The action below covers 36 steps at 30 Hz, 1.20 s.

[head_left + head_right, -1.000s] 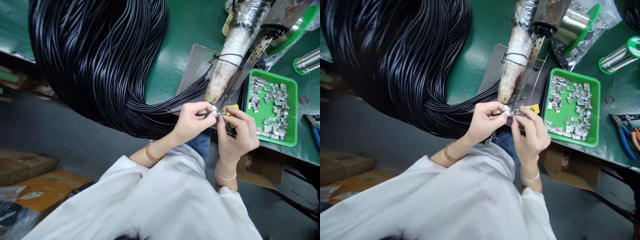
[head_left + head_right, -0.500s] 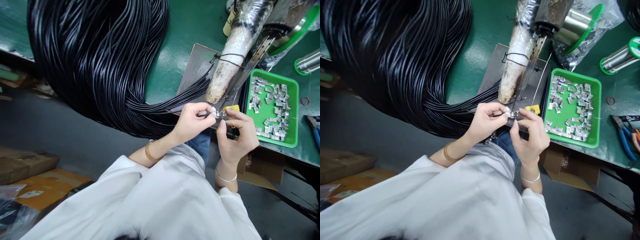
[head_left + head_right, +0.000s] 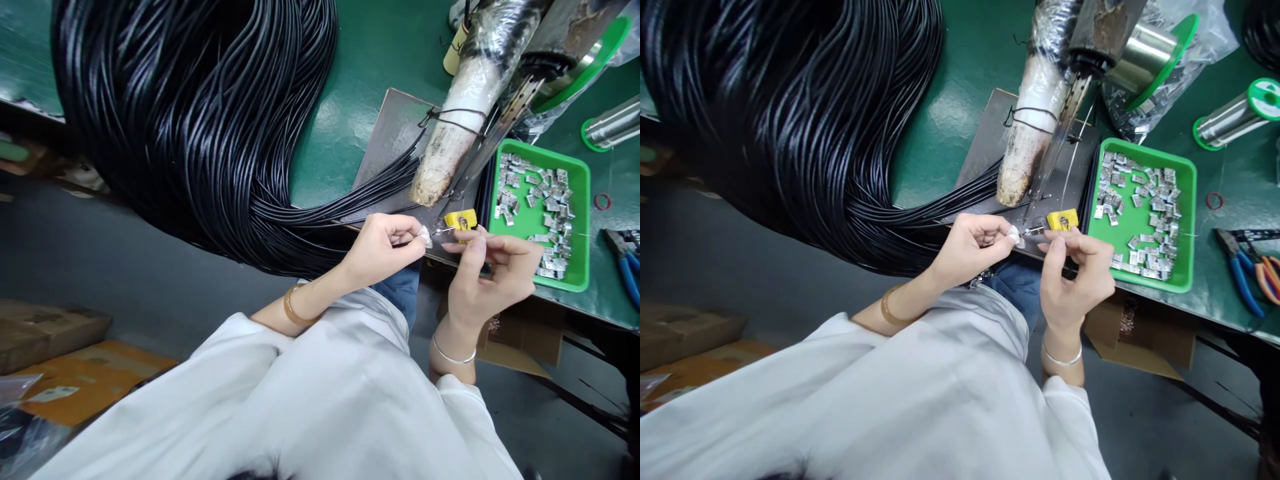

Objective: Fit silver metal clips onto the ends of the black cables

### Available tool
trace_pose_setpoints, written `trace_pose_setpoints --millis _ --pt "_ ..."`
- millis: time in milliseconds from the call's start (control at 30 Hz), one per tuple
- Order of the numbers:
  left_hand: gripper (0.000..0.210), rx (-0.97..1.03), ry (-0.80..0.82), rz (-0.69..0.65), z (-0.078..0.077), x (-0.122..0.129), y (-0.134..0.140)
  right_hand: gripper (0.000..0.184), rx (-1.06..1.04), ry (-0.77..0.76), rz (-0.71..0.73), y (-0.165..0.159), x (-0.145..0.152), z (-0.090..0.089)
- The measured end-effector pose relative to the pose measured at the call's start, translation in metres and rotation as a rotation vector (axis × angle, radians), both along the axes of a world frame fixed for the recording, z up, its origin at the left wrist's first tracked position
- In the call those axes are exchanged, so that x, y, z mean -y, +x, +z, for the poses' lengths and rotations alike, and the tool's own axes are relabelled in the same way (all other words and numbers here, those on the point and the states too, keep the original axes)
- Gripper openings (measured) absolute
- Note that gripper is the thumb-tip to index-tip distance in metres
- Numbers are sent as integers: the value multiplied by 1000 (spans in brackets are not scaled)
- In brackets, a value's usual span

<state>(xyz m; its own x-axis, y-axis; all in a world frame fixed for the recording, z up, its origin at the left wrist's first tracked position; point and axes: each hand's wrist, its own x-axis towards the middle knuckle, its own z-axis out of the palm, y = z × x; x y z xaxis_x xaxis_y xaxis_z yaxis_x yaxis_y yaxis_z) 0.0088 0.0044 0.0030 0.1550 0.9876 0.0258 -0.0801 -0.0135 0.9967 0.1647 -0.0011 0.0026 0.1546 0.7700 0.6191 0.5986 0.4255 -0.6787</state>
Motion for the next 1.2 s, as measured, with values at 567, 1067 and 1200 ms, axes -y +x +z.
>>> trace_pose_setpoints --millis 567,1067,1200 --pt "20 129 7 -23 2 0 -6 17 401 163 145 5 -1 5" --pt "16 -45 137 179 1 -6 2 15 288 127 115 -9 -4 8" --pt "16 -111 217 197 6 -7 -1 12 294 103 93 -12 -3 14"
